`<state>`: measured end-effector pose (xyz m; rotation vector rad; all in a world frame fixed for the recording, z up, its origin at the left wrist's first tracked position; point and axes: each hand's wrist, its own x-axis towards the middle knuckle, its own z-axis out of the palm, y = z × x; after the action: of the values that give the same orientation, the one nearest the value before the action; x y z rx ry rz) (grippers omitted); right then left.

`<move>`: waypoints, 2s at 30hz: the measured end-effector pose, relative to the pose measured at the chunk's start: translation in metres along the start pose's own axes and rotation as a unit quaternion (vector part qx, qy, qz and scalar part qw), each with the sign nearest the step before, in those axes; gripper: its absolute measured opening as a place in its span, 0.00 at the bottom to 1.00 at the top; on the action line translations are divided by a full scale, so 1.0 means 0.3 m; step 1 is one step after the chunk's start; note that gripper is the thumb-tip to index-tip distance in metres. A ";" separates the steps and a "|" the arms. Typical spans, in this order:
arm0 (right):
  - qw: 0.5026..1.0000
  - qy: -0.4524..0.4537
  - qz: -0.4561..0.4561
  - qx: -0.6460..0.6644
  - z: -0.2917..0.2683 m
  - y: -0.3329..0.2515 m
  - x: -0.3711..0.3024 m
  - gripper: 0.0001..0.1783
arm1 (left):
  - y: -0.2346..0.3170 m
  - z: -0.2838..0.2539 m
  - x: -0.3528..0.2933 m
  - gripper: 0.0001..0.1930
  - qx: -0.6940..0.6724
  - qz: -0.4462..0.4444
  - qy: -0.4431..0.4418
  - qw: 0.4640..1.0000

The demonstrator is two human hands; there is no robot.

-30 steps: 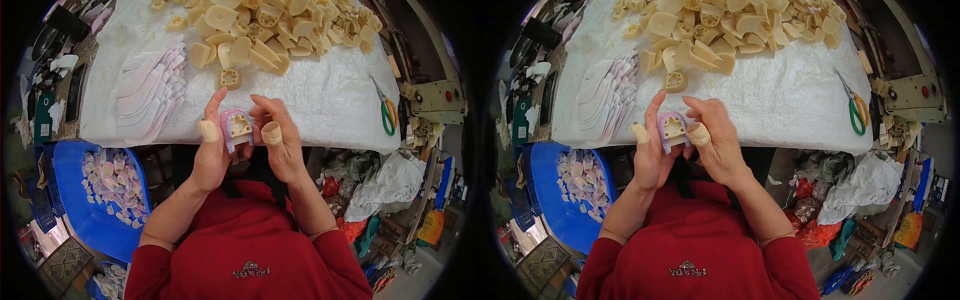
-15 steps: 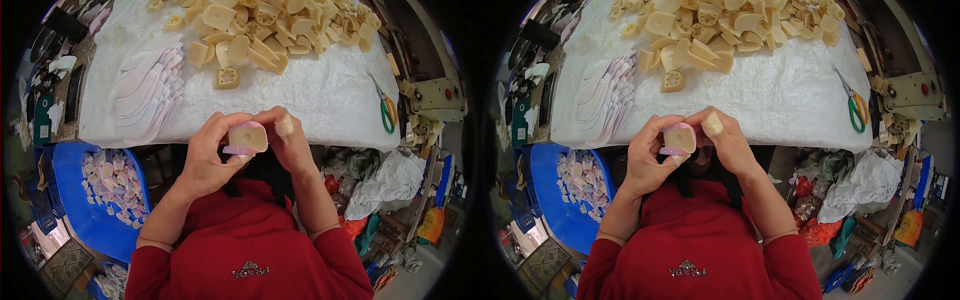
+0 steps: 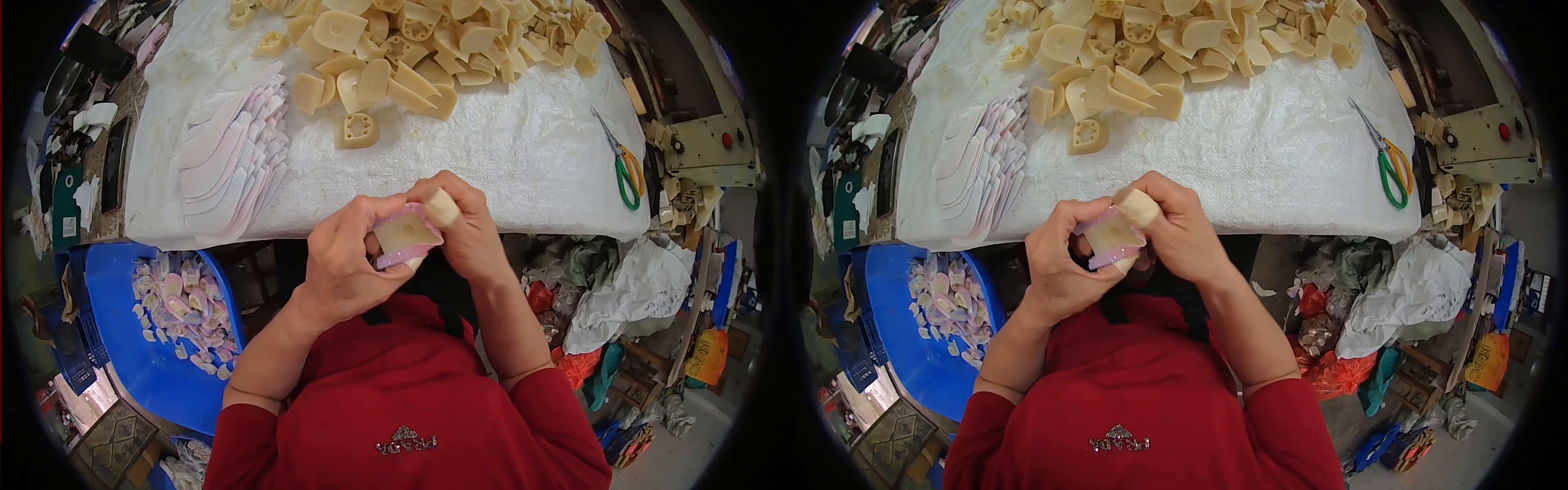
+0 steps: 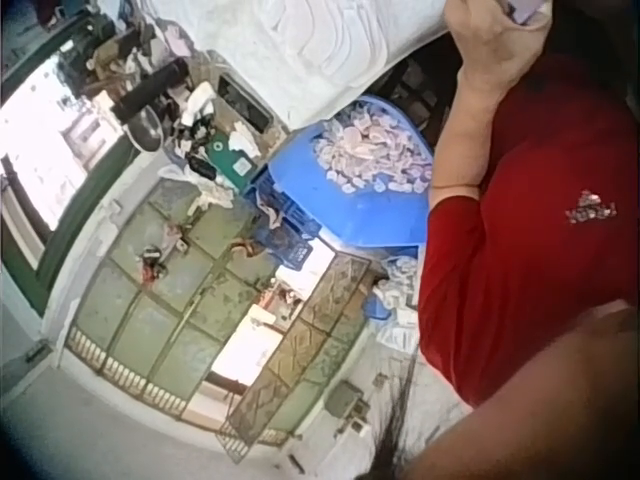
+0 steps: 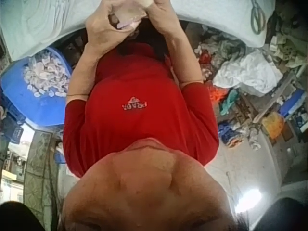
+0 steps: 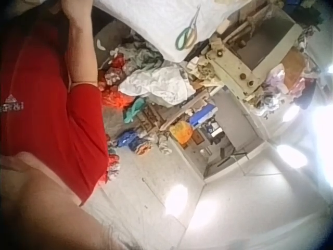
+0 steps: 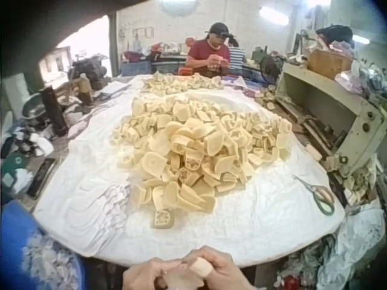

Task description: Assembling shoe heel components by hand.

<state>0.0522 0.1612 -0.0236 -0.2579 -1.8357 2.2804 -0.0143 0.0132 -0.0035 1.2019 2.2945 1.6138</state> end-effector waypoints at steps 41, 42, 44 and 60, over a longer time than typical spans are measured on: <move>0.961 -0.058 -0.157 -0.222 0.210 -0.115 0.233 0.14 | -0.187 -0.355 -0.277 0.24 0.254 -0.096 0.322 0.907; 0.932 -0.058 -0.204 -0.294 0.225 -0.104 0.254 0.14 | -0.226 -0.408 -0.322 0.24 0.265 -0.144 0.354 0.885; 0.893 -0.068 -0.255 -0.366 0.262 -0.105 0.281 0.15 | -0.269 -0.540 -0.424 0.24 0.364 -0.216 0.373 0.825; 0.737 -0.068 -0.342 -0.579 0.445 -0.046 0.455 0.19 | -0.139 -0.382 -0.061 0.15 0.275 0.030 0.235 0.932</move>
<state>-0.1136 0.0745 0.0169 0.3858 -2.5702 0.4915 -0.0799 -0.0910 0.0057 1.0526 3.2019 1.4404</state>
